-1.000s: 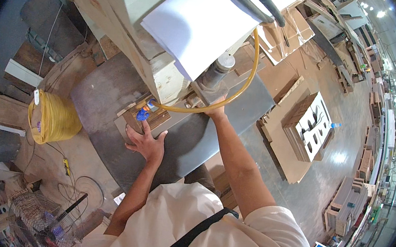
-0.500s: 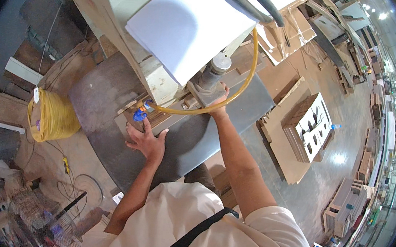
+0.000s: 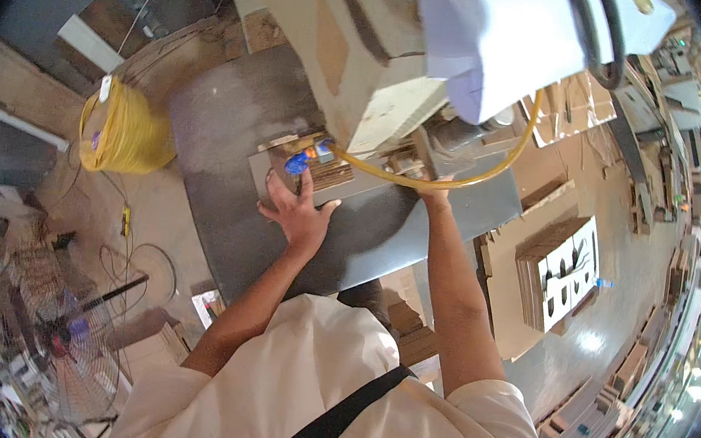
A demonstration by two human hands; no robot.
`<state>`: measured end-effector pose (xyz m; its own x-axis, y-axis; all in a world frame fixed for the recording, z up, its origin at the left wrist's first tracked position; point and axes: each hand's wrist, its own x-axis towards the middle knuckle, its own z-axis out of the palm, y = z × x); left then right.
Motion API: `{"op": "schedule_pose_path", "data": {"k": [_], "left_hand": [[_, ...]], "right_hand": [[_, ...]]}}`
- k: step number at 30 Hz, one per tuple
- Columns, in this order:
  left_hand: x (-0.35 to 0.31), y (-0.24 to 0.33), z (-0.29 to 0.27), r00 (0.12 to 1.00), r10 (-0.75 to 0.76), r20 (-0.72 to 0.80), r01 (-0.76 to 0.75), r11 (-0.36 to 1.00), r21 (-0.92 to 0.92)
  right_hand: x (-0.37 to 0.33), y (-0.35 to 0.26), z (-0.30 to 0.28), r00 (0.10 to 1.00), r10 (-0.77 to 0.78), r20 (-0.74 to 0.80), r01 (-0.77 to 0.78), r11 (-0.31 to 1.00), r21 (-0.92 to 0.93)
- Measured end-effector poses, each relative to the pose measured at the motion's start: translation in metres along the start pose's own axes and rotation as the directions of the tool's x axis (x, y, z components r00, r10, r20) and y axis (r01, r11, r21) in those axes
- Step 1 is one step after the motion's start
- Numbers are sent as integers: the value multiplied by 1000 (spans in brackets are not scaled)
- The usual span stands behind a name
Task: The person places wood pieces into a template and passes them through a woodworking machine to shape them, then stacks the finished parts.
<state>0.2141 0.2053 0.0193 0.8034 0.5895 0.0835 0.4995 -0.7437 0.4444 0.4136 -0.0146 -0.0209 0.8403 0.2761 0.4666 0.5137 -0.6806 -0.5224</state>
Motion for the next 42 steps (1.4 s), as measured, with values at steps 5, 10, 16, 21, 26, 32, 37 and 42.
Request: {"op": "schedule_pose_path", "data": {"k": [5,10,16,21,26,32,37,42], "left_hand": [[2,8,-1,999,39,-17,-39,999,-35],[3,13,4,996,70,-62,-74,996,-58],[1,9,5,988,64,-141,-71,997,-39],[0,9,3,978,110,-176,-123,990,-66],[-2,8,-4,984,100,-150,-111,991,-70],[-2,7,-4,976,118,-181,-132,989,-69],[0,7,-5,978,132,-164,-142,988,-54],[-1,7,-7,980,139,-140,-147,988,-46]], "right_hand": [[-15,78,31,994,4,108,17,982,-189],[-22,112,32,976,41,214,58,897,-438],[18,-3,-15,999,-14,29,20,975,-222],[21,-33,-31,962,249,111,-209,936,-284],[18,-25,-29,943,309,127,-275,934,-227],[16,-22,-30,951,286,115,-255,940,-227],[15,-27,-30,961,253,116,-213,937,-278],[10,-32,-35,975,212,68,-192,956,-224]]}}
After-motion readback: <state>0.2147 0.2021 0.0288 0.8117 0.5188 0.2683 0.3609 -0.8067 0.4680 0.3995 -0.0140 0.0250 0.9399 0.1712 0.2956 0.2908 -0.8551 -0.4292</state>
